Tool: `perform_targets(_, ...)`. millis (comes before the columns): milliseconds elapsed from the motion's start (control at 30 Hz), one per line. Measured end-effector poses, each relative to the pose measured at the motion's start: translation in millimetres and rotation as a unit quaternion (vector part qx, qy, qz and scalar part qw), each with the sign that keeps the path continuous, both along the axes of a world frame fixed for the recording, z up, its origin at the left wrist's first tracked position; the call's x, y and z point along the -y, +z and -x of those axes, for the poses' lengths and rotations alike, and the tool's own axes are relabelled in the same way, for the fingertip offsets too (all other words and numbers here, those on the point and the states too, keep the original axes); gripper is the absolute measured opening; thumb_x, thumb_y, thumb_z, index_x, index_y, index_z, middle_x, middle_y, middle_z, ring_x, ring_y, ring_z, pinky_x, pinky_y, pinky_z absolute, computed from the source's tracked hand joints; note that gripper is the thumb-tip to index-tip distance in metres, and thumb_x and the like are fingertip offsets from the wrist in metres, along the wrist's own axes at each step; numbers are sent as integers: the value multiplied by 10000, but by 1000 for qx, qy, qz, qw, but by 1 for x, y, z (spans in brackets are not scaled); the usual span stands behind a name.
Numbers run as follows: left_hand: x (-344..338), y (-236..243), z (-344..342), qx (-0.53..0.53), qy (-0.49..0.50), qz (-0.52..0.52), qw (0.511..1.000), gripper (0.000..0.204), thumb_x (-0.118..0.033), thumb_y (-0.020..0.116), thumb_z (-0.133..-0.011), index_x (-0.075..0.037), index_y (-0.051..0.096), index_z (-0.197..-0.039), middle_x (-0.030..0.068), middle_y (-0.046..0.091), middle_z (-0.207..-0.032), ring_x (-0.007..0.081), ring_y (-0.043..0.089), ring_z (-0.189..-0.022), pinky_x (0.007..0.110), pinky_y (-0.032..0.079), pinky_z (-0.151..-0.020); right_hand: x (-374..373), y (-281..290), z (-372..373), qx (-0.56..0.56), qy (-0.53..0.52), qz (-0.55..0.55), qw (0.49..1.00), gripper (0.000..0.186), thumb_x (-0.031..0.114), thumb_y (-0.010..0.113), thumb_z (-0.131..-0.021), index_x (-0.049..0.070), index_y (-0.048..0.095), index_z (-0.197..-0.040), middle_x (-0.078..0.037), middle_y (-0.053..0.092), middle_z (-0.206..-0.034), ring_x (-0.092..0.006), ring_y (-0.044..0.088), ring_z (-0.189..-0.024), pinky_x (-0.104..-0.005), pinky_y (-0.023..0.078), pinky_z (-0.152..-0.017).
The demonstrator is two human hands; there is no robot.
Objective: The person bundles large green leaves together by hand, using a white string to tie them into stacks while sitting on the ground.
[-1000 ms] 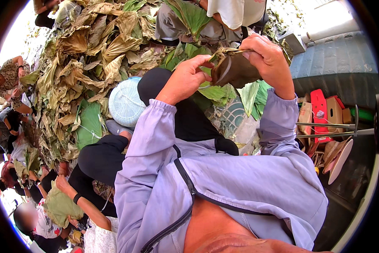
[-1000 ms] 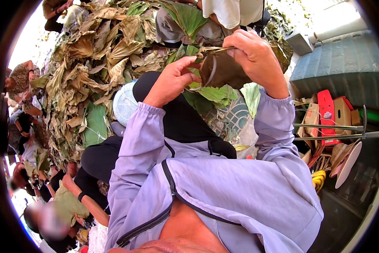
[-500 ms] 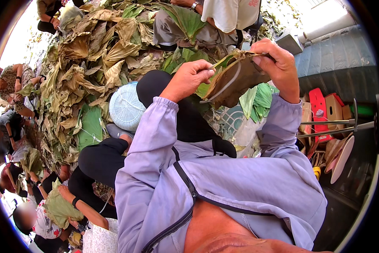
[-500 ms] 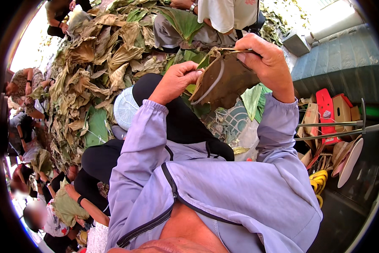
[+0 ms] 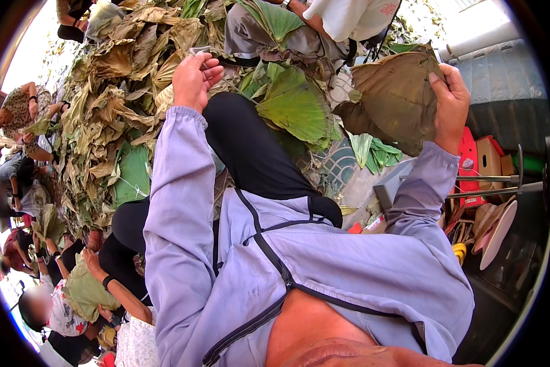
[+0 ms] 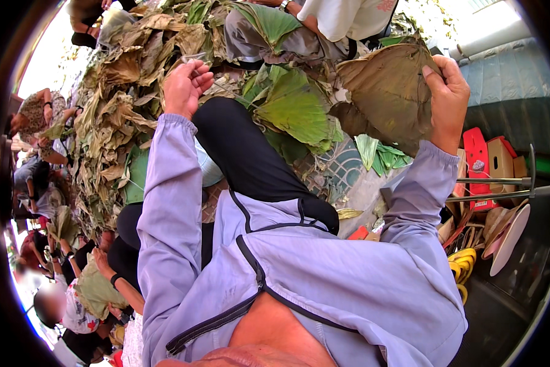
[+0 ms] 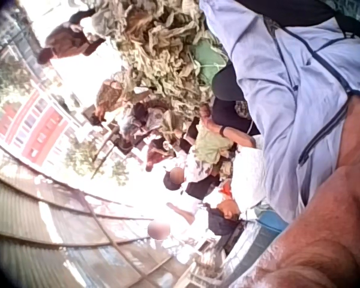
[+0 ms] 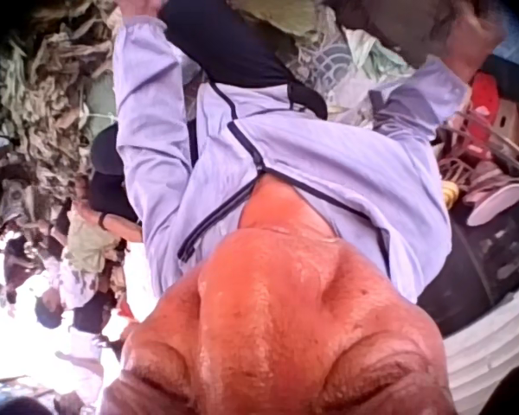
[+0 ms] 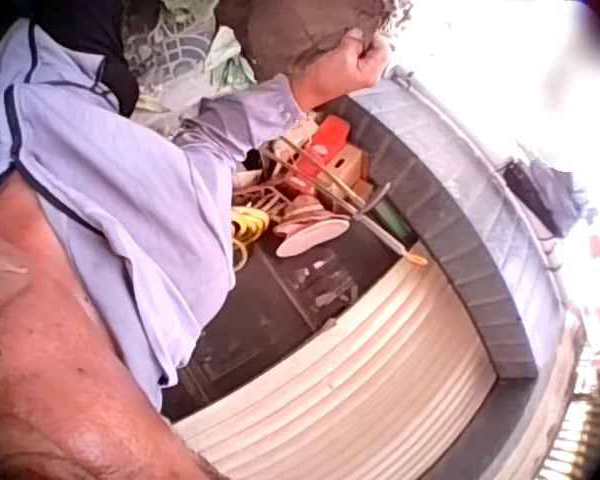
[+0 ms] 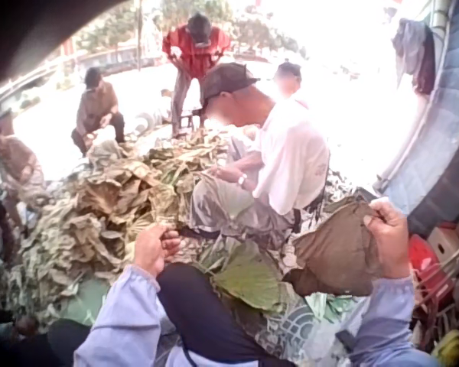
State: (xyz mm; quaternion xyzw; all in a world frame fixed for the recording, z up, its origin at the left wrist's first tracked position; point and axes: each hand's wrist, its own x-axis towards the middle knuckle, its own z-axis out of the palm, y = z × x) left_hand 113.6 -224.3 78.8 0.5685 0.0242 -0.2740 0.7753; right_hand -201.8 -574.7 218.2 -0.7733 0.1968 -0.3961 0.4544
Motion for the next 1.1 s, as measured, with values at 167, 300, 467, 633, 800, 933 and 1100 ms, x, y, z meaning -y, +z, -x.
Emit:
perform_targets(167, 34, 6, 35, 380, -163, -242, 878, 369, -229, 660, -957, 11, 610, -1233, 109, 665, -1090, 177, 674, -854, 314, 552, -781, -6, -10, 7, -8, 44, -50, 998, 169, -73, 664, -874, -10, 675, -1031, 53, 621, -910, -42, 551, -836, -195, 439, -769)
perform_targets(300, 58, 43, 90, 463, -196, -176, 846, 426, -174, 731, -903, 35, 601, -1250, 130, 617, -1183, 209, 654, -980, 324, 540, -836, -21, -23, -9, -90, 157, -32, 983, 156, -69, 670, -864, 1, 669, -1003, 41, 617, -913, -46, 544, -845, -205, 439, -770)
perform_targets(467, 72, 63, 131, 358, -274, 41, 891, 455, -158, 728, -916, -26, 585, -1327, 71, 612, -1233, 204, 588, -1171, 345, 471, -1012, -55, -11, -39, -71, 251, 64, 963, 146, -62, 666, -855, -9, 656, -990, 15, 624, -911, -74, 554, -834, -228, 448, -772)
perform_targets(633, 62, 69, 124, 438, -183, 5, 880, 450, -133, 754, -876, -24, 598, -1284, 64, 614, -1251, 211, 584, -1156, 345, 442, -1039, -71, -1, -66, -76, 336, 84, 935, 145, -66, 659, -866, -7, 641, -998, -17, 637, -937, -96, 576, -864, -236, 459, -779)
perform_targets(800, 42, 69, 114, 451, -79, 19, 889, 390, -67, 775, -813, -35, 633, -1175, 55, 610, -1228, 174, 587, -1104, 328, 458, -991, -75, 6, -74, -89, 375, 62, 921, 146, -68, 665, -863, -6, 645, -993, -42, 642, -965, -131, 581, -902, -257, 455, -809)
perform_targets(933, 42, 85, 123, 469, -137, 24, 872, 417, -36, 738, -809, -30, 638, -1214, 68, 643, -1157, 187, 617, -1040, 320, 482, -936, -86, 12, -78, -109, 393, 57, 911, 143, -68, 670, -856, -5, 648, -983, -50, 639, -957, -141, 586, -899, -264, 455, -792)
perform_targets(1100, 44, 98, 126, 507, -248, -29, 825, 352, -17, 673, -865, -13, 644, -1215, 109, 685, -1083, 175, 650, -981, 306, 504, -880, -99, 20, -81, -144, 403, 113, 897, 143, -58, 651, -852, -2, 644, -983, -15, 626, -920, -91, 574, -853, -240, 461, -762)
